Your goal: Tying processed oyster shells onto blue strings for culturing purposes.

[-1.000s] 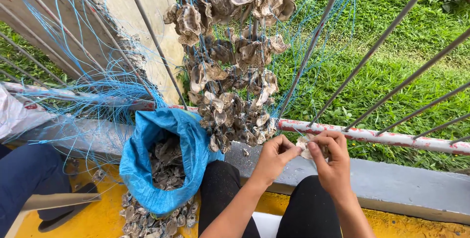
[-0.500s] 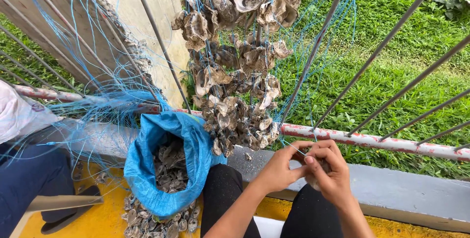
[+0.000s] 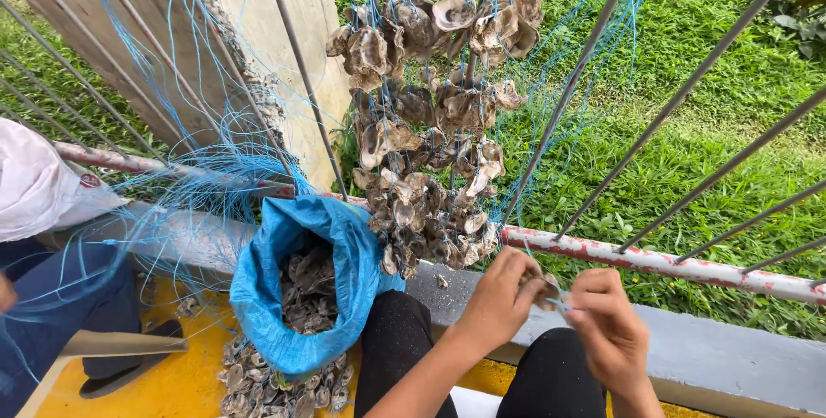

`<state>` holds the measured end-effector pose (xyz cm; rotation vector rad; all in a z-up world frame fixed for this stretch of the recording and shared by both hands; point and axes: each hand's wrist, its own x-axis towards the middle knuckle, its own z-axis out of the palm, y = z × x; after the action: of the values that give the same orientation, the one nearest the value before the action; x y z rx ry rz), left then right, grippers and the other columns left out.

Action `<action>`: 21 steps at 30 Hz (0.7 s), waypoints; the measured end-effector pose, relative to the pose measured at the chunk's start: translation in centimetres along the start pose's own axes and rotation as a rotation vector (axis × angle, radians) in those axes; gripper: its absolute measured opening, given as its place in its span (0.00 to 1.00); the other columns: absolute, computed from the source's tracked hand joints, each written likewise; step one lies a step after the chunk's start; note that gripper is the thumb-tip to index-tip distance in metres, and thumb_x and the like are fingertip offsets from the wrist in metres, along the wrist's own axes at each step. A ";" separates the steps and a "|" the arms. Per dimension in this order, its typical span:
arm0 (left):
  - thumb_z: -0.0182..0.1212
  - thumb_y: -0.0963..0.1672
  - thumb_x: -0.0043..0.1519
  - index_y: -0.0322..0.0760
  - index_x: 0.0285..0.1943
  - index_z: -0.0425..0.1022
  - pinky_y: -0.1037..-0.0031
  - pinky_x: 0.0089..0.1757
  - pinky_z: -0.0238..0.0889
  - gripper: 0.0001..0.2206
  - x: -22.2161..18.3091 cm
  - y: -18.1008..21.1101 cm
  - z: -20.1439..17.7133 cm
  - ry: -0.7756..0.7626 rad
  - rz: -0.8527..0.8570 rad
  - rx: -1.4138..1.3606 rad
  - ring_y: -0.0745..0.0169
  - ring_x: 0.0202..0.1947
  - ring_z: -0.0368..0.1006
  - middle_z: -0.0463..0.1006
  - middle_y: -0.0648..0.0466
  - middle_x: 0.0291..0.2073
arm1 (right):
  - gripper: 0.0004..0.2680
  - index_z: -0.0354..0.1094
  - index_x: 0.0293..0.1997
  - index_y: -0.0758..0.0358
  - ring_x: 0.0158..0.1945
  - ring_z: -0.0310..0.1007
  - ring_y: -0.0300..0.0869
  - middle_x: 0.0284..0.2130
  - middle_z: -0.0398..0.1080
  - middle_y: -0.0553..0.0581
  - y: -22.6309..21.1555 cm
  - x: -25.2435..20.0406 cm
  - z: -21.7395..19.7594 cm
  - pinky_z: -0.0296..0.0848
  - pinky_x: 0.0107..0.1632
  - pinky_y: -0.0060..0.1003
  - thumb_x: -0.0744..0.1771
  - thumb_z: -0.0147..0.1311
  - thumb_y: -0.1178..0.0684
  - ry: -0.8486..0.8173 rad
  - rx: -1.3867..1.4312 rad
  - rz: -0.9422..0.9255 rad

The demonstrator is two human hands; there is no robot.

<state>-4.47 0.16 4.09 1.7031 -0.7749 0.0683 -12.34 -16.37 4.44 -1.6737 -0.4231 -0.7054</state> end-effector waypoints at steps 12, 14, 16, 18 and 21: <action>0.59 0.42 0.67 0.32 0.47 0.70 0.70 0.37 0.69 0.06 3.9 -0.6 -3.1 0.185 -0.104 -0.078 0.61 0.32 0.75 0.78 0.51 0.32 | 0.13 0.65 0.66 0.55 0.67 0.65 0.54 0.58 0.70 0.67 0.0 1.1 -5.5 0.54 0.73 0.59 0.75 0.43 0.45 0.256 0.999 0.124; 0.60 0.42 0.67 0.32 0.46 0.70 0.71 0.37 0.69 0.07 3.8 0.0 -2.9 0.185 -0.098 -0.123 0.63 0.32 0.75 0.78 0.51 0.32 | 0.15 0.62 0.69 0.56 0.69 0.62 0.53 0.61 0.68 0.66 3.7 0.7 -4.3 0.52 0.74 0.59 0.74 0.45 0.46 0.237 0.902 0.221; 0.60 0.42 0.67 0.32 0.46 0.70 0.72 0.38 0.69 0.07 3.8 0.4 -2.7 0.187 -0.089 -0.166 0.66 0.33 0.75 0.78 0.52 0.33 | 0.18 0.59 0.71 0.57 0.71 0.59 0.52 0.63 0.65 0.64 5.8 1.0 -2.7 0.49 0.75 0.58 0.72 0.47 0.46 0.214 0.804 0.313; 0.60 0.42 0.68 0.32 0.46 0.69 0.74 0.38 0.70 0.07 3.7 0.6 -2.5 0.184 -0.101 -0.231 0.70 0.33 0.75 0.78 0.53 0.33 | 0.26 0.55 0.75 0.57 0.72 0.55 0.52 0.67 0.62 0.63 6.1 1.8 -0.4 0.47 0.73 0.56 0.69 0.52 0.39 0.033 0.674 0.312; 0.60 0.42 0.68 0.32 0.47 0.69 0.76 0.38 0.71 0.07 3.6 0.6 -2.5 0.204 -0.128 -0.289 0.72 0.34 0.75 0.78 0.55 0.33 | 0.35 0.53 0.74 0.57 0.75 0.52 0.51 0.71 0.58 0.61 6.3 2.1 0.3 0.47 0.75 0.54 0.64 0.53 0.24 -0.127 0.820 0.287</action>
<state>-1.16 0.69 6.93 1.4406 -0.4967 0.0391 -6.79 -17.71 1.05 -0.9667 -0.4667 -0.1590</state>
